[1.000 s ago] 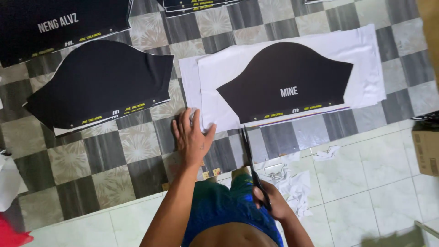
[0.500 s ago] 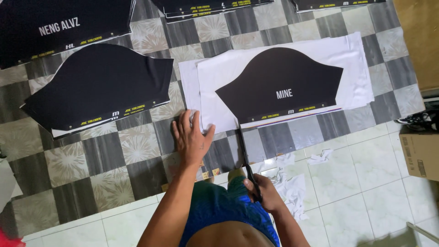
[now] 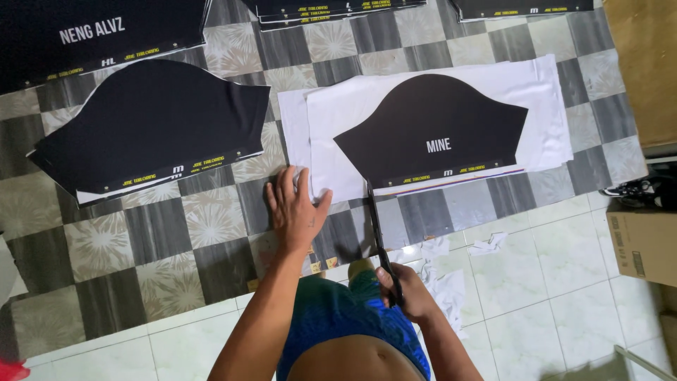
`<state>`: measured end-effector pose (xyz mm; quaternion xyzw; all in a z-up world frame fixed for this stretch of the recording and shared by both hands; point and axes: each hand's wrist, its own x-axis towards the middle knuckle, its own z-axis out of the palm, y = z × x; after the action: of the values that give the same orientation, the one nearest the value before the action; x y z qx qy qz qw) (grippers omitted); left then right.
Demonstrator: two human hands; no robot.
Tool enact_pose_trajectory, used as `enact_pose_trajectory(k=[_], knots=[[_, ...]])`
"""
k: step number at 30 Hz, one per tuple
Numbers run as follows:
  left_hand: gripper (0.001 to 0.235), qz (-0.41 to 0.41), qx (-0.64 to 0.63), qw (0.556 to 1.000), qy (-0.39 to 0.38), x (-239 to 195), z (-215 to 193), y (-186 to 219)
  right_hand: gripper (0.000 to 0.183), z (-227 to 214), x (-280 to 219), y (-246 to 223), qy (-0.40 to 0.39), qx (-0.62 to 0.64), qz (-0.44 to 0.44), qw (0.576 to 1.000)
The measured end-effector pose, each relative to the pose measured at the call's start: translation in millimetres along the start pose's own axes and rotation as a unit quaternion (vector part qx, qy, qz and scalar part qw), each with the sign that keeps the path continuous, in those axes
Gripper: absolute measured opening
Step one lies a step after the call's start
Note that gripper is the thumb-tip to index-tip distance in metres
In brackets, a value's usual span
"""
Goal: Cutting fabric patterns with scissors and organizing the pieces on a table
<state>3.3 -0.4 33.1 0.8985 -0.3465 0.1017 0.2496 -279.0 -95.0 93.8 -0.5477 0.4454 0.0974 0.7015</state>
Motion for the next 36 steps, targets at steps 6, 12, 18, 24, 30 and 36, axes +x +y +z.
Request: enact_pose_trajectory(k=[6,12,18,24,30,36], knots=[[0.065,-0.003,0.006,1.000,0.003,-1,1,0,0.057,-3,7,8,0.000,0.022,-0.005,1.000],[0.066,-0.006,0.013,1.000,-0.003,-1,1,0,0.057,-2,5,1,0.017,-0.030,-0.001,0.999],[0.067,-0.009,0.009,1.000,0.001,-2,3,0,0.060,2,1,-5,0.023,-0.045,-0.011,0.999],[0.066,-0.003,0.011,1.000,0.000,-1,1,0,0.055,-2,6,5,0.022,-0.040,-0.009,0.999],[0.065,0.004,0.020,1.000,0.016,0,-1,0,0.057,-12,9,10,0.014,-0.006,0.046,0.999],[0.068,-0.002,0.003,1.000,0.013,-2,3,-1,0.058,-30,17,3,-0.041,-0.007,0.003,0.999]])
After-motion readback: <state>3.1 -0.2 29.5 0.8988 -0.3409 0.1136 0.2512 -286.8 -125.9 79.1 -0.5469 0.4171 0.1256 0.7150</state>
